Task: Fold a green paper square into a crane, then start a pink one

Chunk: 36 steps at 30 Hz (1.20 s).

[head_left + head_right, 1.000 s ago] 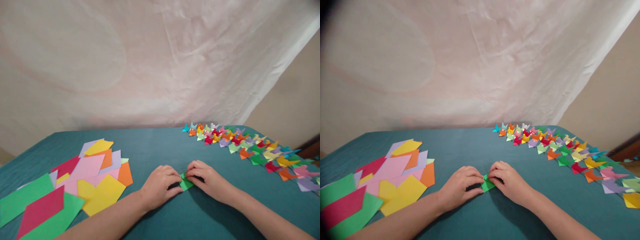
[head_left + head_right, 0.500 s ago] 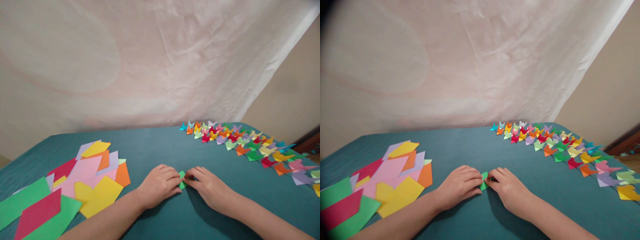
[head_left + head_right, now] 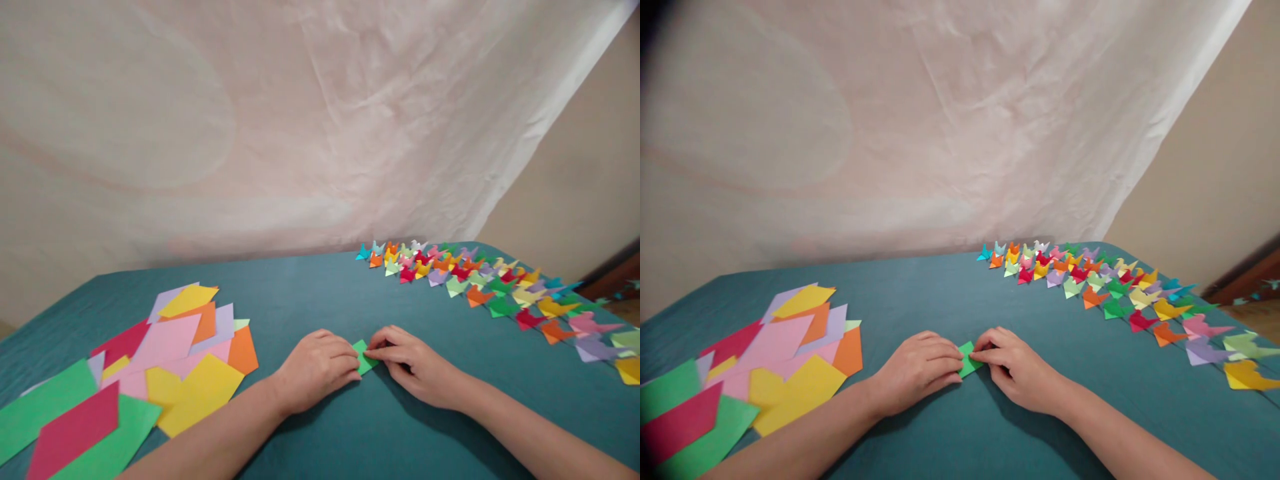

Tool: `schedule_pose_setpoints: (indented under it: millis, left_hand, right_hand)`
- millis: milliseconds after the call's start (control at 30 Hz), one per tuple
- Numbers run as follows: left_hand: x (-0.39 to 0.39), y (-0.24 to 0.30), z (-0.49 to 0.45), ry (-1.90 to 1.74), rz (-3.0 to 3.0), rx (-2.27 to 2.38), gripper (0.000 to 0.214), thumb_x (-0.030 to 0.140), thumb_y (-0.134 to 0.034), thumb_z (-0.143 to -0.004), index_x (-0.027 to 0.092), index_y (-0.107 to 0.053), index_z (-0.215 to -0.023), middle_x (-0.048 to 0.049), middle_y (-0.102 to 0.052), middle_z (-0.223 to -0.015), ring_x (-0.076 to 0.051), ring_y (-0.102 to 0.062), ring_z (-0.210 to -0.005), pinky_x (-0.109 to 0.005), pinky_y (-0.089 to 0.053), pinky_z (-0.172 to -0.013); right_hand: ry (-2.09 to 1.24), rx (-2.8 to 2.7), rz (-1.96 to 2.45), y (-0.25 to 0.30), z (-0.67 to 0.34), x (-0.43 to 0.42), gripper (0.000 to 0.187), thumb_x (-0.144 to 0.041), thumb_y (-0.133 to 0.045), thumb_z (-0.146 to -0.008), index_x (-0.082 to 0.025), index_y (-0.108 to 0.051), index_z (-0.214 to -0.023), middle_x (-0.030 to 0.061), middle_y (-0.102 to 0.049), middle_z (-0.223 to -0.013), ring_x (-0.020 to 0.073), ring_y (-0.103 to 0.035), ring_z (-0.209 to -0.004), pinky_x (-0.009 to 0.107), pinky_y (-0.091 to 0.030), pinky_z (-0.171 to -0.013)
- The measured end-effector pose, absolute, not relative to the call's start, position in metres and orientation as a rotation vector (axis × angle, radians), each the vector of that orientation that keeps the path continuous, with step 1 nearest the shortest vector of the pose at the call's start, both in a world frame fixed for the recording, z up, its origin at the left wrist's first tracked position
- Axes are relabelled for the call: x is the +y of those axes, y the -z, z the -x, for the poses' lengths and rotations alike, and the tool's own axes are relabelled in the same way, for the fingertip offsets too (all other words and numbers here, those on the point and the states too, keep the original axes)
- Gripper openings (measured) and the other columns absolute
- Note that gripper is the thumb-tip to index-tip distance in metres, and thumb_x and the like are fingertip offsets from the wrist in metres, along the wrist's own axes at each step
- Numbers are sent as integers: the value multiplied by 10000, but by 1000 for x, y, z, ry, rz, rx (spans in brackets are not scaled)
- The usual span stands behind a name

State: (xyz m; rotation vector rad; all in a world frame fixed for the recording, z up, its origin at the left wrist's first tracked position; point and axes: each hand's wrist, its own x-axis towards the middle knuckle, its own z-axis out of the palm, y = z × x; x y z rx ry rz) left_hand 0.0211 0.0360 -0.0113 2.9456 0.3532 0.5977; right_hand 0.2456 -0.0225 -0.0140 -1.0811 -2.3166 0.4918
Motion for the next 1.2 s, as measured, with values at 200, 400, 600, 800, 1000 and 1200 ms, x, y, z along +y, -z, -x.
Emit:
schedule_pose_setpoints:
  millis: [200,400,600,800,1000,1200]
  left_hand:
    - [35,9,-21,-567,-2908,340,207,281,-440,-923,207,-624,-981,-9,-679,-959,-122,-598,-931,-253,-403,-832]
    - [33,7,-23,-575,-2928,337,226,257,-410,-930,198,-622,-982,-29,-678,-953,-134,-601,-914,-263,-416,-811]
    - [26,11,-27,-637,-2976,380,226,212,-406,-912,190,-626,-961,-31,-681,-889,-133,-617,-837,-272,-429,-767]
    - [24,9,-26,-597,-2889,426,199,217,-440,-886,198,-626,-954,-26,-675,-903,-135,-605,-867,-279,-414,-796]
    - [25,4,-25,-573,-2843,427,195,227,-450,-881,197,-631,-948,-32,-666,-906,-139,-594,-868,-270,-416,-769]
    - [26,3,-25,-549,-2826,443,217,232,-415,-914,203,-625,-960,-30,-659,-916,-138,-583,-877,-261,-412,-761]
  right_hand:
    - [-317,-2427,1090,14,-249,-24,378,-21,-408,-807,-203,-638,-1043,84,-590,-979,187,-515,-895,351,-429,-778]
    - [-120,-2516,1109,15,-247,-24,265,-156,-415,-903,-195,-652,-1017,92,-592,-943,181,-514,-850,330,-423,-744]
    - [-158,-2499,1135,14,-246,-24,274,-125,-426,-890,-207,-661,-1003,80,-586,-930,176,-509,-854,323,-417,-743]
    - [-249,-2463,1148,11,-248,-22,314,-78,-428,-864,-222,-667,-1007,74,-587,-928,177,-510,-874,330,-414,-768]
    - [-241,-2462,1131,14,-250,-22,303,-92,-432,-871,-223,-667,-1012,75,-587,-931,176,-508,-874,328,-410,-765]
    - [-212,-2495,1145,14,-249,-22,291,-126,-419,-892,-218,-662,-1023,80,-582,-950,179,-501,-864,330,-402,-758]
